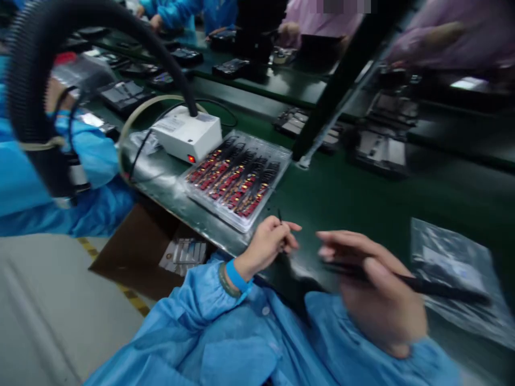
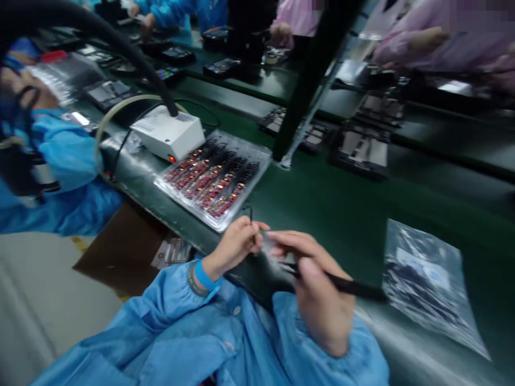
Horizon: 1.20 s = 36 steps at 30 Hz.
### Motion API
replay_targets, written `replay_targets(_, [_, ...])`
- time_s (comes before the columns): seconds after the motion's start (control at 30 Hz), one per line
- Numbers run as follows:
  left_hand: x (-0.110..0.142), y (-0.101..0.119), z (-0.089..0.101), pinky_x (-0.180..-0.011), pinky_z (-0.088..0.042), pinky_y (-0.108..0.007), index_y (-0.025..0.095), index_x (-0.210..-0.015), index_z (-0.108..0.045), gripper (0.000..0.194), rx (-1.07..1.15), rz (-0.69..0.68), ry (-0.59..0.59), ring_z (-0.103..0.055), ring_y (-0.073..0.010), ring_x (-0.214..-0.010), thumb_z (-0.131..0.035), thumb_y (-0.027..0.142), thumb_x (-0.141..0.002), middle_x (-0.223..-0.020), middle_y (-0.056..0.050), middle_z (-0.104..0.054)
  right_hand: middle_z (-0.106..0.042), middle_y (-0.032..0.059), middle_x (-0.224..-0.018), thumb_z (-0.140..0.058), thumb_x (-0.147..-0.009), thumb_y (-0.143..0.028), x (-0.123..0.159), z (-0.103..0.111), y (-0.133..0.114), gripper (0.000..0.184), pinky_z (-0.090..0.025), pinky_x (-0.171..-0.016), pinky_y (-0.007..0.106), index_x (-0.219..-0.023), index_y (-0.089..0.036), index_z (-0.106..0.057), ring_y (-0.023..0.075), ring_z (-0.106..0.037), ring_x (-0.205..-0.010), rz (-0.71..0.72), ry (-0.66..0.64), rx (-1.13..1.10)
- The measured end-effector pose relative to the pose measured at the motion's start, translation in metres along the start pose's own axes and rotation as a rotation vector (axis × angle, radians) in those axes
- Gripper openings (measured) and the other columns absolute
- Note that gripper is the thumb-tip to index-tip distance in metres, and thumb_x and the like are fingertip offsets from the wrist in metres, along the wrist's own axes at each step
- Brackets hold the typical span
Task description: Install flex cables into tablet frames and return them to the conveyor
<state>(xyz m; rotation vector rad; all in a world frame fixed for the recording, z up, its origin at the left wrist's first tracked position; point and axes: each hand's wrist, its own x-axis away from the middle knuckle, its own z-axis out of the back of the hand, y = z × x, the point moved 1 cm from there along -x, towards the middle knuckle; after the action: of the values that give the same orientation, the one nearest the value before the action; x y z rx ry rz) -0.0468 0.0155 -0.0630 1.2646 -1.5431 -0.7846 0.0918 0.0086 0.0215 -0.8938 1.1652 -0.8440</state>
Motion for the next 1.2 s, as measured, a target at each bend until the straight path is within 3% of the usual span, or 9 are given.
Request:
replay_targets(0.07, [0.001,0.003,-0.001,-0.043,-0.036,-0.017,0.017,-0.081,-0.055,0.024,0.223,0.008,0.013,-0.046,-0.0044,-0.045,-0.066,0.038,-0.080,-0.065,0.001,-0.063,-0.073,0.0080,-0.093,-0.046,-0.089,-0.040,0.017,0.052,0.027,0.032,-0.051,-0.059,0.037,-0.083,-0.025,-0.073,0.0221,-0.067,-0.074,-0.083,0.289,-0.172])
replay_targets(0.17, [0.000,0.007,-0.005,-0.049,-0.045,-0.014,0.013,-0.087,-0.065,0.019,0.365,0.077,-0.021,-0.057,-0.0033,-0.056,-0.075,0.024,-0.074,-0.097,-0.007,-0.073,-0.069,0.0080,-0.074,-0.048,-0.086,-0.055,0.055,0.124,0.064,0.043,-0.039,-0.042,0.030,-0.068,-0.022,-0.069,0.0151,-0.055,-0.050,-0.199,0.762,-0.164])
replay_targets(0.23, [-0.002,0.007,-0.009,-0.059,-0.051,-0.012,0.012,-0.088,-0.068,0.016,0.398,0.142,-0.019,-0.067,-0.0070,-0.073,-0.075,0.017,-0.075,-0.109,-0.010,-0.072,-0.066,0.0065,-0.066,-0.048,-0.083,-0.066,0.085,0.160,0.077,0.051,-0.040,-0.039,0.029,-0.066,-0.021,-0.065,0.0132,-0.053,-0.044,-0.271,0.995,-0.096])
replay_targets(0.3, [-0.005,0.007,-0.014,-0.073,-0.055,-0.013,0.012,-0.086,-0.070,0.011,0.415,0.170,0.017,-0.070,-0.0112,-0.092,-0.073,0.012,-0.076,-0.113,-0.011,-0.072,-0.067,0.0048,-0.069,-0.057,-0.078,-0.069,0.109,0.181,0.084,0.051,-0.049,-0.045,0.027,-0.069,-0.019,-0.063,0.0119,-0.058,-0.048,-0.323,1.116,-0.044])
replay_targets(0.47, [-0.010,0.009,-0.026,-0.083,-0.054,-0.011,0.012,-0.079,-0.068,0.011,0.449,0.154,0.084,-0.066,-0.0148,-0.109,-0.061,0.006,-0.084,-0.112,-0.012,-0.072,-0.070,0.0037,-0.085,-0.085,-0.059,-0.044,0.133,0.194,0.096,0.042,-0.061,-0.072,0.033,-0.083,-0.017,-0.062,0.0161,-0.070,-0.073,-0.349,1.094,0.020])
replay_targets(0.73, [-0.010,0.017,-0.028,-0.063,-0.053,-0.002,0.013,-0.126,-0.051,0.044,0.789,0.333,0.104,-0.072,-0.0024,-0.074,-0.020,0.004,-0.096,-0.109,-0.010,-0.073,-0.070,0.0018,-0.078,-0.082,-0.065,-0.039,0.119,0.215,0.125,0.036,-0.059,-0.076,0.038,-0.087,-0.017,-0.063,0.0188,-0.071,-0.073,-0.363,1.010,0.172])
replay_targets(0.83, [-0.011,0.015,-0.033,-0.056,-0.052,-0.005,0.013,-0.116,-0.055,0.043,0.822,0.349,0.075,-0.069,-0.0022,-0.063,-0.018,0.004,-0.096,-0.098,-0.009,-0.074,-0.069,0.0010,-0.076,-0.080,-0.067,-0.039,0.116,0.221,0.130,0.035,-0.058,-0.075,0.036,-0.087,-0.017,-0.061,0.0182,-0.071,-0.072,-0.371,0.978,0.202])
replay_targets(0.97, [-0.010,0.009,-0.042,-0.039,-0.040,-0.011,0.009,-0.101,-0.057,0.034,0.802,0.355,-0.089,-0.052,-0.0009,-0.042,-0.025,0.003,-0.094,-0.079,-0.005,-0.068,-0.068,0.0003,-0.075,-0.077,-0.071,-0.040,0.114,0.221,0.131,0.032,-0.056,-0.074,0.035,-0.088,-0.018,-0.061,0.0167,-0.068,-0.070,-0.366,0.943,0.246])
replay_targets(1.2, [-0.005,0.000,-0.050,-0.035,-0.032,-0.012,0.008,-0.095,-0.059,0.033,0.680,0.372,-0.197,-0.039,0.0028,-0.035,-0.027,0.004,-0.095,-0.089,-0.009,-0.069,-0.067,0.0009,-0.080,-0.076,-0.070,-0.038,0.110,0.220,0.129,0.025,-0.050,-0.080,0.035,-0.082,-0.019,-0.065,0.0166,-0.063,-0.076,-0.324,0.862,0.321])
